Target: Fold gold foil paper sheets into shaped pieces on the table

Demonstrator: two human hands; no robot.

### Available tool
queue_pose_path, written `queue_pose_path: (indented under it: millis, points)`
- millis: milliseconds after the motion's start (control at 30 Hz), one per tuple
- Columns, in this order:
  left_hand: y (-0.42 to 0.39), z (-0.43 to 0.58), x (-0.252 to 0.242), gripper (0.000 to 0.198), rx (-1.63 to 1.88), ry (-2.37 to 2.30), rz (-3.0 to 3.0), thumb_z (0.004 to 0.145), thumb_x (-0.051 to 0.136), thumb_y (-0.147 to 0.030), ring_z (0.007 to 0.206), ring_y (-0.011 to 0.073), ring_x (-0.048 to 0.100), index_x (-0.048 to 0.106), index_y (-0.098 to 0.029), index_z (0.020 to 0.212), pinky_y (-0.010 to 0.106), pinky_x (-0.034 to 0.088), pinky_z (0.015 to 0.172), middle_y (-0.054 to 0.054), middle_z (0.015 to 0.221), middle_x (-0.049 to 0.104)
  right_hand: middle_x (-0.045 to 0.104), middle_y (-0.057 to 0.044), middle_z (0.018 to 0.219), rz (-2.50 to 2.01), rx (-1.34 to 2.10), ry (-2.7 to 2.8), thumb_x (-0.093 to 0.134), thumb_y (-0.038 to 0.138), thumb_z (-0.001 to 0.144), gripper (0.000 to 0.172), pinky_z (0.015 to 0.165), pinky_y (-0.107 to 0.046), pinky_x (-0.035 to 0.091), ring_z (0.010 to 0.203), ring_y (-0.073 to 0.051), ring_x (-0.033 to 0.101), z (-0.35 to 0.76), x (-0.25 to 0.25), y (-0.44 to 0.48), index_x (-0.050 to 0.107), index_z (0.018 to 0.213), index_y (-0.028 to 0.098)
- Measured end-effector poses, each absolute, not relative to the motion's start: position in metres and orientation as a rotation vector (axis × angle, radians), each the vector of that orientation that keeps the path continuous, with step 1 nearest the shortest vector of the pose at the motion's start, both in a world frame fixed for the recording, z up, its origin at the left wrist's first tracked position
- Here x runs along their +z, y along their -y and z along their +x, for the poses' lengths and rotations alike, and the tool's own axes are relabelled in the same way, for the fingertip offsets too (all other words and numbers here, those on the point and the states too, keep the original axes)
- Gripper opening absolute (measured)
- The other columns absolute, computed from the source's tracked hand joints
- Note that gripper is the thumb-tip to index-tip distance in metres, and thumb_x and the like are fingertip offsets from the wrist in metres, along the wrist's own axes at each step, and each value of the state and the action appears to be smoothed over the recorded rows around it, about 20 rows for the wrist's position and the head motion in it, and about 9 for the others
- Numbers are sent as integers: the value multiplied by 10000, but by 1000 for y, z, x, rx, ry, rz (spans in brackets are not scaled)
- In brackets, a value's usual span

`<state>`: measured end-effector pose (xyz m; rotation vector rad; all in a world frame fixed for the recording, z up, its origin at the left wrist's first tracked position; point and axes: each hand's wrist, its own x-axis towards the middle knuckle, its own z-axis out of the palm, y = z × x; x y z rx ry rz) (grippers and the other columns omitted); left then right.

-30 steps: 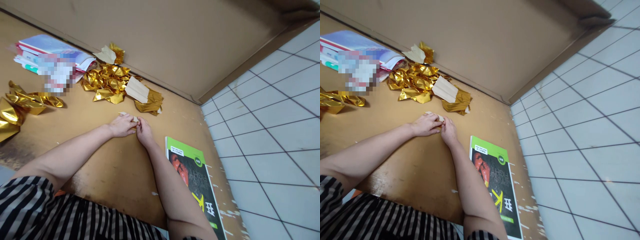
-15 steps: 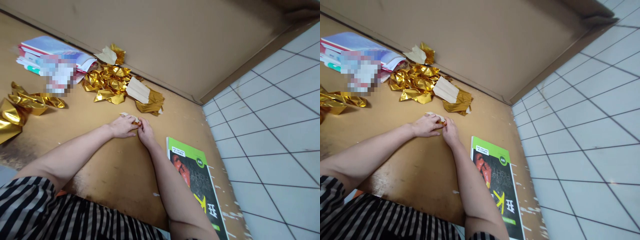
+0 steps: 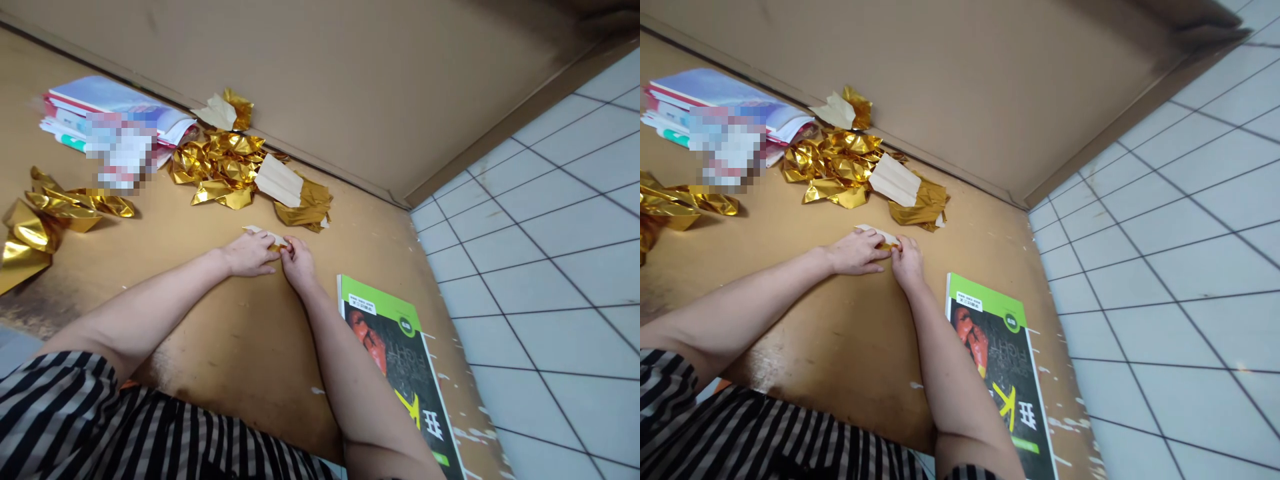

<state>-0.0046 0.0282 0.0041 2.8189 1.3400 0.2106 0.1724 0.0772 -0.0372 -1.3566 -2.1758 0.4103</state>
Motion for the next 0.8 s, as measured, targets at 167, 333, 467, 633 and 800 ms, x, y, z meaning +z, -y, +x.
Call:
queue_pose_path:
  millis: [167, 333, 467, 633, 800]
  points:
    - [-29, -5, 5, 368, 217, -1329, 2795, 909, 519, -456, 1059, 286, 509, 646, -242, 1180, 380, 414, 814, 125, 1125, 590, 657, -91, 865, -1478, 308, 2137, 502, 223, 764, 262, 807, -448, 496, 832, -261, 609, 184, -37, -87, 656, 971, 178]
    - [-30, -6, 4, 354, 235, -1319, 2798, 907, 523, -461, 1065, 275, 507, 647, -263, 1173, 365, 411, 814, 109, 1129, 590, 665, -60, 800, -1533, 271, 2087, 509, 241, 762, 234, 778, -426, 492, 789, -245, 612, 195, -39, -95, 661, 937, 209]
    - [-30, -6, 5, 352, 222, -1313, 2799, 910, 518, -465, 1073, 276, 503, 651, -261, 1164, 364, 411, 808, 109, 1136, 588, 670, -80, 821, -1600, 242, 2074, 504, 228, 764, 227, 801, -441, 478, 833, -265, 612, 195, -39, -96, 654, 932, 204]
    - [-30, -6, 7, 371, 184, -1317, 2792, 910, 524, -459, 1075, 284, 509, 648, -247, 1189, 377, 415, 818, 119, 1141, 588, 653, -121, 936, -1511, 125, 2124, 465, 225, 807, 250, 829, -469, 445, 909, -291, 579, 192, -31, -85, 635, 987, 189]
    - [-30, -6, 5, 380, 219, -1307, 2813, 912, 519, -459, 1068, 283, 517, 647, -241, 1197, 383, 417, 828, 122, 1138, 594, 633, -124, 970, -1187, 145, 2368, 401, 225, 878, 261, 874, -439, 433, 949, -274, 549, 179, -23, -64, 623, 1009, 189]
